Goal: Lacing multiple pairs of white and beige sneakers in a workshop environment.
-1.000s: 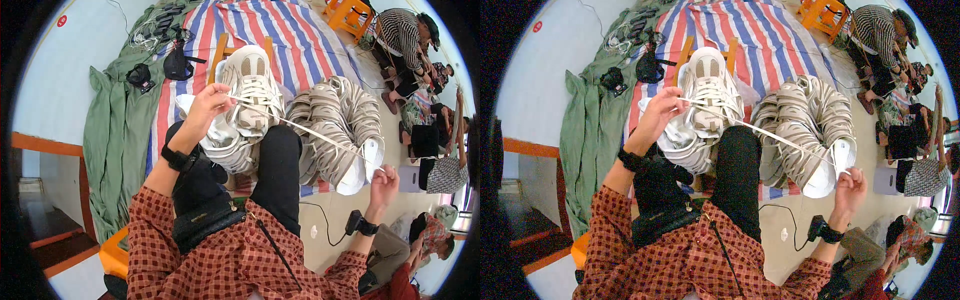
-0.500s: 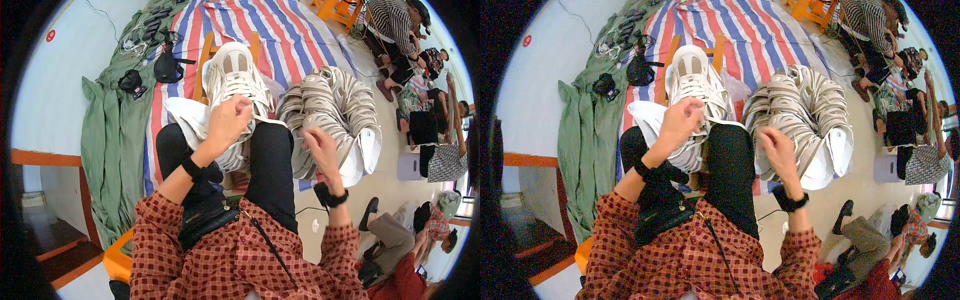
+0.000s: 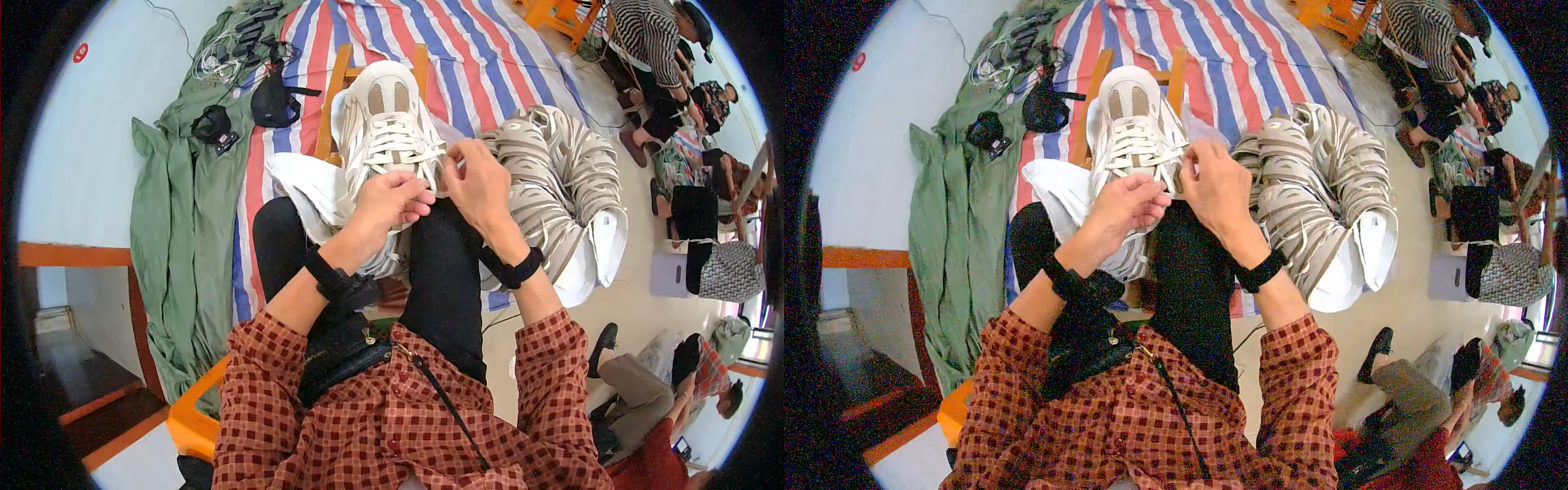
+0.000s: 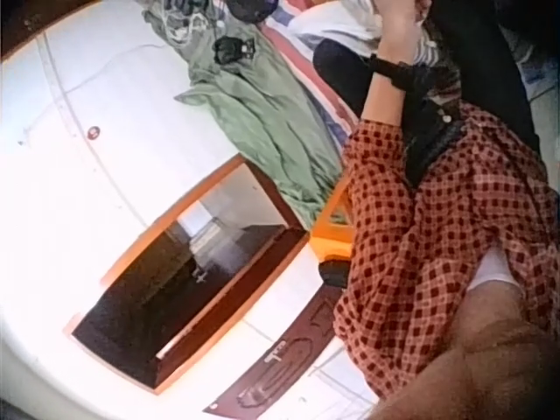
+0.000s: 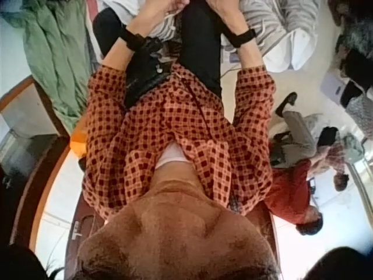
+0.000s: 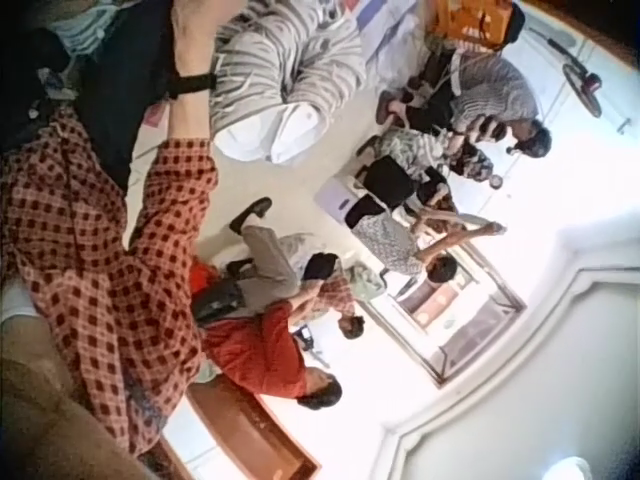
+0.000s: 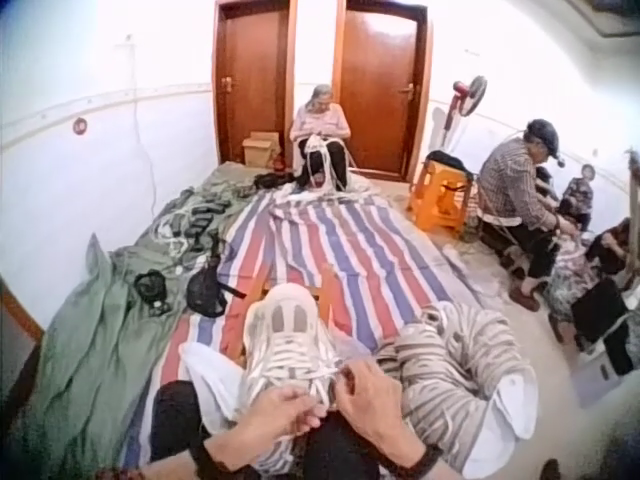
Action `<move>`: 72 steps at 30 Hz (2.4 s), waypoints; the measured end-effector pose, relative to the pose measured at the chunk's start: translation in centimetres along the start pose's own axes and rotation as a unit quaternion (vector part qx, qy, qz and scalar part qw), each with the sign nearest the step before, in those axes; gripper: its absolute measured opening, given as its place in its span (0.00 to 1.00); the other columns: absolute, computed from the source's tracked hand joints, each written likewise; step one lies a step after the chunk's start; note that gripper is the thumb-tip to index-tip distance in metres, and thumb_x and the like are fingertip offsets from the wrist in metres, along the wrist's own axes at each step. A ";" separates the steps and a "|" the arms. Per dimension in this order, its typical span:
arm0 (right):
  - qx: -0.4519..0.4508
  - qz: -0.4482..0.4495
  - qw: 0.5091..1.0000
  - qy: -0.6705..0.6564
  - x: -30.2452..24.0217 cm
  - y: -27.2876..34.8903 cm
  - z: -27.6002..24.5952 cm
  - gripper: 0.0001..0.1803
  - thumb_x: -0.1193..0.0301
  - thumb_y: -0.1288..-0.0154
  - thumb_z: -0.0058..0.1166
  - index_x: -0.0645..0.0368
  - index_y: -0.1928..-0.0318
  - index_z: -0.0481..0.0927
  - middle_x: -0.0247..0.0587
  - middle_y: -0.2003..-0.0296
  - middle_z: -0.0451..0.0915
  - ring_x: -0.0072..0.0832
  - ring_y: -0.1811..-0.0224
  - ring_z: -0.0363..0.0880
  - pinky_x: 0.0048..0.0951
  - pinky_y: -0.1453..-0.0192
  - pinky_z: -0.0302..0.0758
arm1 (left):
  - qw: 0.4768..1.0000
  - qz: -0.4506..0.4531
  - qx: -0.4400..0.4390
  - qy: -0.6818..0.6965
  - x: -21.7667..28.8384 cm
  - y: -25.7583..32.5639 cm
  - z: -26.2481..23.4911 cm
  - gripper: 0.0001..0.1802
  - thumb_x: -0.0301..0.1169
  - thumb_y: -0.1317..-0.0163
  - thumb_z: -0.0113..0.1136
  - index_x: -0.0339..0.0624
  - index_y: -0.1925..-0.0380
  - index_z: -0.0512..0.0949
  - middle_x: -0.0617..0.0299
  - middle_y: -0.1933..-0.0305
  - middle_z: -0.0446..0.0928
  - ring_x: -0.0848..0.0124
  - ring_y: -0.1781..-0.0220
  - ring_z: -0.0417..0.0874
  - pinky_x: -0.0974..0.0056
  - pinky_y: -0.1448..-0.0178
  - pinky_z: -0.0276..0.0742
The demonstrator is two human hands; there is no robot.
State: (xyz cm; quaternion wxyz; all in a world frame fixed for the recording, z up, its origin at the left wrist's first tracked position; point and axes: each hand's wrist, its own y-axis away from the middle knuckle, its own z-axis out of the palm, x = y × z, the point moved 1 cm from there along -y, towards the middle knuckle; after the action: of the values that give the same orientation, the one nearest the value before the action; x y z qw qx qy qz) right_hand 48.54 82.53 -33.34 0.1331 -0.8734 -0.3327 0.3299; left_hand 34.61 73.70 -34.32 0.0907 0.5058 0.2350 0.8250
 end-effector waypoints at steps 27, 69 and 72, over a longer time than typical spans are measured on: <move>-0.023 -0.150 0.981 -0.118 -4.1 -2.1 0.5 0.07 0.77 0.44 0.55 0.62 0.63 0.77 0.44 0.67 0.77 0.38 0.65 0.77 0.31 0.61 0.73 | 0.948 -0.013 -0.071 -0.309 4.0 16.0 -8.8 0.10 0.25 0.42 0.57 0.35 0.60 0.74 0.63 0.64 0.77 0.77 0.61 0.77 0.72 0.55 0.73; -0.058 -0.210 0.976 -0.007 -1.8 1.2 -2.8 0.11 0.79 0.50 0.50 0.56 0.63 0.73 0.41 0.71 0.74 0.42 0.63 0.72 0.40 0.58 0.64 | 0.900 0.200 -0.139 -0.361 7.5 -0.8 -7.2 0.13 0.28 0.52 0.65 0.38 0.67 0.75 0.64 0.65 0.75 0.78 0.66 0.73 0.72 0.64 0.70; -0.044 -0.181 0.978 0.089 -0.1 0.6 -5.6 0.11 0.78 0.48 0.48 0.56 0.62 0.74 0.42 0.68 0.74 0.40 0.62 0.71 0.39 0.56 0.64 | 0.905 0.287 -0.020 -0.313 6.5 0.0 -7.0 0.14 0.29 0.52 0.65 0.38 0.64 0.76 0.63 0.65 0.77 0.76 0.65 0.75 0.69 0.61 0.71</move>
State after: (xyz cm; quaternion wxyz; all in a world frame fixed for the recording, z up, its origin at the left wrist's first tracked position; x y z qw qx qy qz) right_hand 52.54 81.90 -29.36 0.1813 -0.8298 -0.4859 0.2061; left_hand 25.36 74.12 -31.82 -0.0705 0.7818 0.0226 0.6191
